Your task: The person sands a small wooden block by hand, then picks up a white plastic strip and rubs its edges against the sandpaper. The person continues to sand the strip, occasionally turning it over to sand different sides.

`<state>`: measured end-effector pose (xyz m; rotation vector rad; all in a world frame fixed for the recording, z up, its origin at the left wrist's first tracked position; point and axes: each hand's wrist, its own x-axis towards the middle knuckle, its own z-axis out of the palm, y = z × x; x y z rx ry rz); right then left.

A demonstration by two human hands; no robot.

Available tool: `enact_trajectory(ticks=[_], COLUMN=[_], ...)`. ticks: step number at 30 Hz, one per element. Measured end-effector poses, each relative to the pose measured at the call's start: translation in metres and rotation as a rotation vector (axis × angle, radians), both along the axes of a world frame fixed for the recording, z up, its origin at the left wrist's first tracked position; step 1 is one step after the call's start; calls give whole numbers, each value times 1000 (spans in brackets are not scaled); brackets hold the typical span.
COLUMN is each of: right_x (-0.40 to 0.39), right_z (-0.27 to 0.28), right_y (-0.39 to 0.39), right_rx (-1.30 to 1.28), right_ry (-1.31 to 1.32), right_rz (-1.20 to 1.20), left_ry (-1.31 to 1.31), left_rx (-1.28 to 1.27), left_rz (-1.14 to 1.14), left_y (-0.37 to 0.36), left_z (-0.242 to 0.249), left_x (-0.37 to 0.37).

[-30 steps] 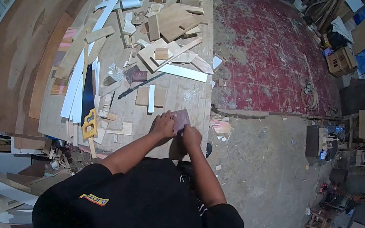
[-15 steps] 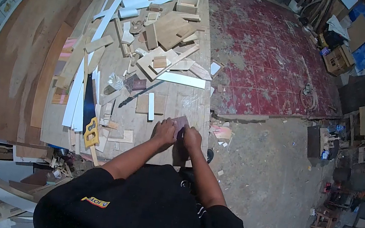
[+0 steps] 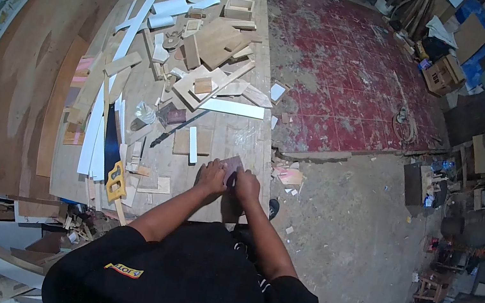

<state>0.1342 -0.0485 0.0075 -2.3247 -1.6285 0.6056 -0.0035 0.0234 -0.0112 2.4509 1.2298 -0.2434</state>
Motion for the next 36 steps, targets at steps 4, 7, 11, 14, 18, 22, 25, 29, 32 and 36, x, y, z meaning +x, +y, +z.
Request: enact_trajectory(ticks=[4,7,11,14,18,22,25,29,32,36], right_x=[-2,2,11,13,0,-7,-6,2,3,-3], right_z=[-18,-8,-5,-10,-6,-10,-5,3,6,1], right_y=[-4,-12,-14,-7,6,4,-4,-12,-5,7], right_rx=[53,-30,-354,-408,-42,34,-59,-329,-430,-141], right_ry=[-10,-3,-37,-83,-68,-88,-59,-89,-98,-89], right_rz=[15,48,200,284,130,55,65,204,245,142], left_ry=[-15,-23,-41,-24,-29,7,45,46,45,24], left_rx=[38,44,48,29,58,52,23,10,9,45], left_rz=[5,10,14,15,20,0,-4,-10,-14,6], left_y=[-1,-3,-3,-1,-2,-2,-1,-2,0,-1], left_z=[-6,-8,-8,-7,-13,-9,-5,1,-8,-18], left_x=[-1,-3,-3,-3,-1,-1,1,1,2,-1])
